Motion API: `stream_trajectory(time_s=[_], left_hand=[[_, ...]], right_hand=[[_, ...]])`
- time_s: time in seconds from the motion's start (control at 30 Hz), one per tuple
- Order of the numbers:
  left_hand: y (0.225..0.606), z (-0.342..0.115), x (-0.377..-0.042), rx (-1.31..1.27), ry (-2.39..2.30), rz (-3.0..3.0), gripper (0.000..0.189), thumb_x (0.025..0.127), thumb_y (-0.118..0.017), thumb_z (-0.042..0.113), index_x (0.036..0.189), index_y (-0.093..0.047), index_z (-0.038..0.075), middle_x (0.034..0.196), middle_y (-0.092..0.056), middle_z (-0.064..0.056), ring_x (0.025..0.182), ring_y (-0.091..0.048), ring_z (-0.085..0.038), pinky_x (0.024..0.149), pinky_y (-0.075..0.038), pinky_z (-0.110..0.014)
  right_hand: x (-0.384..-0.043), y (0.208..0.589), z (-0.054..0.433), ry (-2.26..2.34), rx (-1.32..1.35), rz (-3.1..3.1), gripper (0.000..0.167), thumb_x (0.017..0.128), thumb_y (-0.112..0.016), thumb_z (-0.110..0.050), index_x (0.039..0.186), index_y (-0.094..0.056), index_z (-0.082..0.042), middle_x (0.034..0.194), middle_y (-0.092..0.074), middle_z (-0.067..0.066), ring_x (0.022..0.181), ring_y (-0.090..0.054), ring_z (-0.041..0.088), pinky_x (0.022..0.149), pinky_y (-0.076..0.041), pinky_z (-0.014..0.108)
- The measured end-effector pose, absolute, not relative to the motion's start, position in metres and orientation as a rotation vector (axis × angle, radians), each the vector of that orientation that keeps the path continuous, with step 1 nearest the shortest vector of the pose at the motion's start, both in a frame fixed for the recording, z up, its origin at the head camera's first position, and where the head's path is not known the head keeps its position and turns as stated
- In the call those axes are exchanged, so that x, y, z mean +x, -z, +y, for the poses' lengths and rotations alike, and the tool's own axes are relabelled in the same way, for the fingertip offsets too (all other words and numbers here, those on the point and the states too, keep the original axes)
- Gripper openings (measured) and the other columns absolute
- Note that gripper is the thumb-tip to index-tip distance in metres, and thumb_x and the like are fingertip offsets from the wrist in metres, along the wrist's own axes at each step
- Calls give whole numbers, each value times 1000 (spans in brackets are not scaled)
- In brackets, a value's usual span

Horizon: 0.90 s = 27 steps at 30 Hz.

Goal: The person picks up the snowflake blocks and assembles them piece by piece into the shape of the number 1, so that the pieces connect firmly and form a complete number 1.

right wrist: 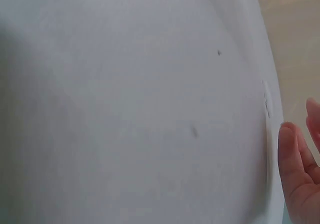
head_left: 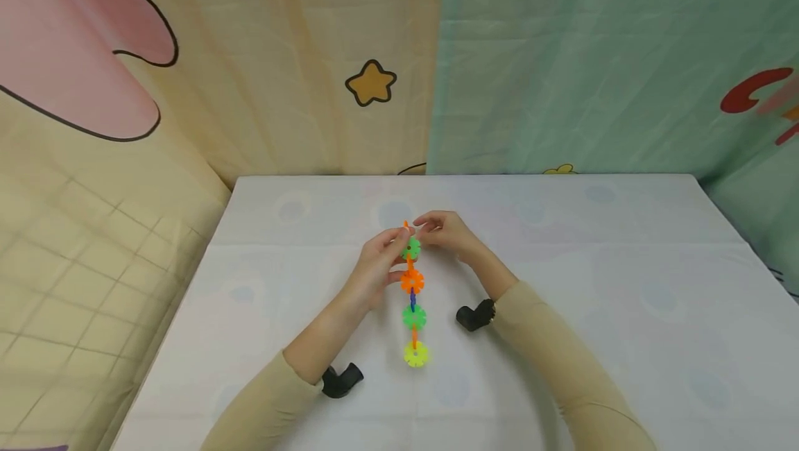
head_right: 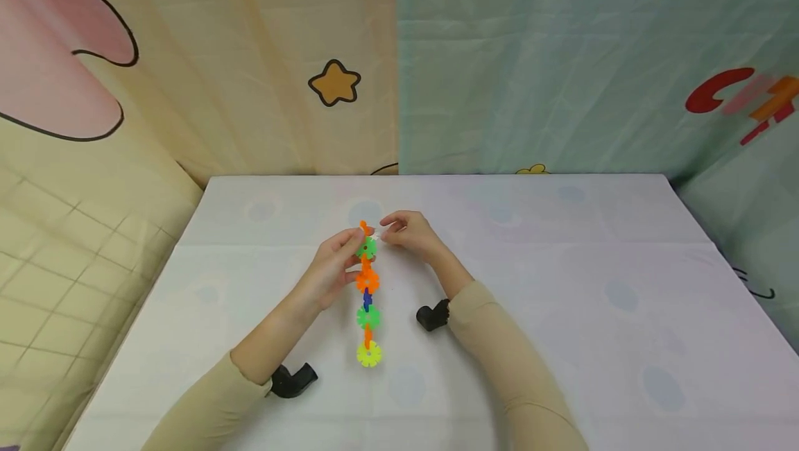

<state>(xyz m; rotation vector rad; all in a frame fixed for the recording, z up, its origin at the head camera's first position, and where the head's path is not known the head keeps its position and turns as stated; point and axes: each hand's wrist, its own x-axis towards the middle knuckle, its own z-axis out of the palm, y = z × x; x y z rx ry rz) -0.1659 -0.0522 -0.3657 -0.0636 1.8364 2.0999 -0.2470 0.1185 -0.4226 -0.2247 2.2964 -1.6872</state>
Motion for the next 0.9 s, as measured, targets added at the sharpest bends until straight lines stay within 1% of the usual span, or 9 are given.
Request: stream_trajectory(time_s=[0.2, 0.33, 0.5, 0.67, 0.8, 0.9], left_hand=[[363, -64, -171, -97, -2124, 1857, 39, 97, -51, 30, 127, -54, 4, 87, -60, 4, 80, -56, -15, 62, -47, -22], [363, -65, -172, -89, -2118, 1832, 39, 97, -50, 28, 127, -52, 3, 85, -59, 5, 78, -55, -13, 59, -47, -21], [365, -62, -173, -80, -2127, 1822, 38, 97, -51, 25, 125, -51, -1, 82, -59, 5, 75, -55, -13, 59, -48, -22], [368, -60, -173, -37, -2112, 1842, 39, 97, -51, 25, 123, -52, -4, 82, -57, 4, 71, -52, -13, 58, -47, -21], [370, -59, -173, -30, -2093, 1864, 39, 97, -50, 23, 122, -51, -8, 81, -57, 4, 70, -51, -12, 59, -46, -21], [372, -57, -173, -6, -2074, 1877, 38, 98, -50, 22, 120, -52, -9, 79, -57, 5, 72, -53, -11, 62, -47, -22]], right_hand=[[-252, 426, 95, 1574, -186, 2470, 29, 78, -69, -2, 107, -64, 2, 83, -59, 10, 67, -52, 17, 61, -46, 22], [-256, 428, 86, 1406, -155, 2663, 29, 75, -73, -7, 103, -67, 0, 76, -57, 7, 65, -49, 16, 57, -42, 21], [-259, 425, 77, 1172, -115, 2811, 23, 77, -70, -9, 99, -69, -3, 69, -54, 4, 62, -46, 16, 55, -34, 22], [-257, 422, 74, 1059, -64, 2835, 18, 78, -67, -6, 95, -68, -3, 75, -55, 5, 67, -48, 18, 60, -38, 26], [-255, 423, 76, 1101, -90, 2802, 17, 78, -65, -2, 94, -64, -3, 82, -58, 8, 73, -51, 21, 66, -44, 29], [-253, 424, 81, 1177, -114, 2758, 15, 80, -63, 0, 94, -61, -2, 85, -60, 11, 75, -53, 22, 66, -45, 29]])
